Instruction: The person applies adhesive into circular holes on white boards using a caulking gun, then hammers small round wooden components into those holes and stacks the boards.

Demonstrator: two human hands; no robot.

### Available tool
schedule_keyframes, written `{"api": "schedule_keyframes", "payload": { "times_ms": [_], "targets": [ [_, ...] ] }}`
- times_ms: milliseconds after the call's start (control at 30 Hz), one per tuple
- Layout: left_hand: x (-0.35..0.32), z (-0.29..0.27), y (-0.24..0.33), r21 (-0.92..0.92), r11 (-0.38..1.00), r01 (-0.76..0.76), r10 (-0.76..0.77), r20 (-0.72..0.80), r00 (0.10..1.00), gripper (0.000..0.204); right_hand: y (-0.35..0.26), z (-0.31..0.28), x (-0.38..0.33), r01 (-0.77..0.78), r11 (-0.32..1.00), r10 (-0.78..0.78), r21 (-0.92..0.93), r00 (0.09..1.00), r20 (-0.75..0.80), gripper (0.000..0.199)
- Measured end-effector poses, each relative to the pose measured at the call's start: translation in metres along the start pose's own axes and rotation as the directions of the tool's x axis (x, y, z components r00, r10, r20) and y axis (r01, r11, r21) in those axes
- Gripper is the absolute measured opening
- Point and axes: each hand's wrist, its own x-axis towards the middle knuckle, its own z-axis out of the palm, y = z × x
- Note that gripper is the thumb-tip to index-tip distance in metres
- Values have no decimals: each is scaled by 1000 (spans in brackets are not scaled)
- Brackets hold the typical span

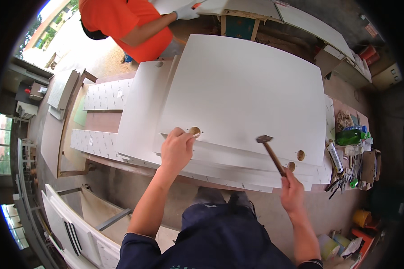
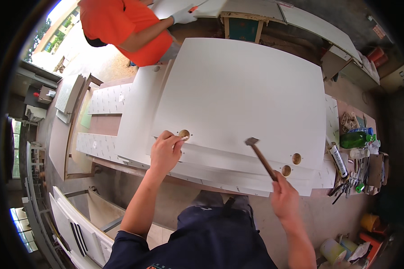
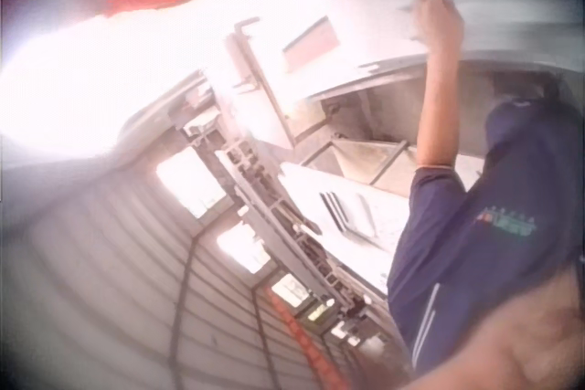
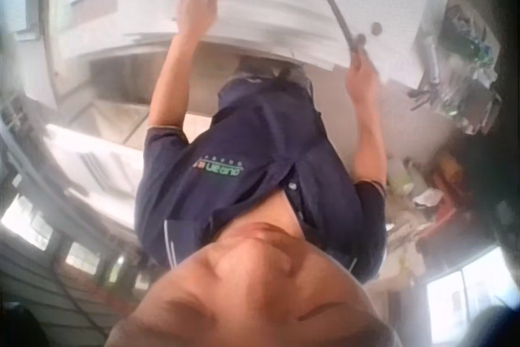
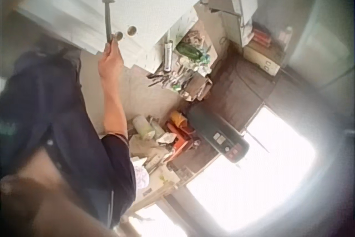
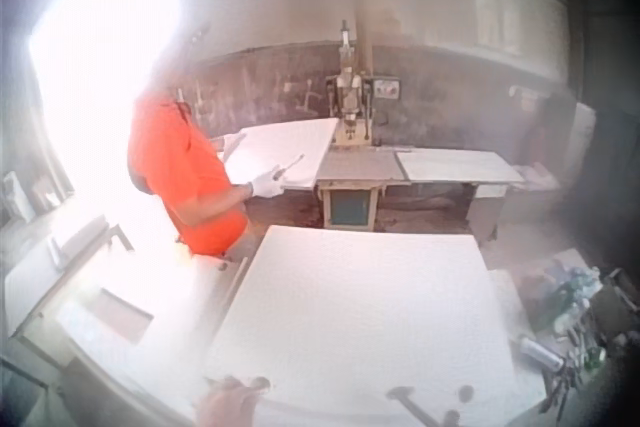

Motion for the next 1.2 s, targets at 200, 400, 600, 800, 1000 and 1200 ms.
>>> {"api": "schedule_keyframes", "payload": {
  "times_ms": [200, 400, 600, 800, 1000, 1200],
  "targets": [
    [14, 11, -5, 18, 993, -121, 118, 103, 988, 7, -85, 62, 16, -9, 993, 0, 114, 997, 83, 25],
    [18, 11, -8, 1, 994, -109, 108, 123, 987, 8, -104, 82, 18, 38, 990, -43, 133, 998, 36, 26],
    [19, 12, -11, -16, 990, -141, 142, 102, 985, 9, -102, 100, 21, 116, 992, -117, 55, 993, 20, 26],
    [19, 7, -10, -14, 991, -133, 134, 139, 981, 9, -118, 87, 19, 182, 966, -151, 184, 974, -169, 27],
    [17, 0, -12, -28, 993, -119, 121, 90, 989, 7, -122, 76, 29, 224, 975, -224, -15, 968, -112, 28],
    [20, -7, -32, -19, 998, -66, 67, 37, 997, 6, -112, 80, 32, 193, 977, -189, -92, 980, 56, 27]
  ]
}}
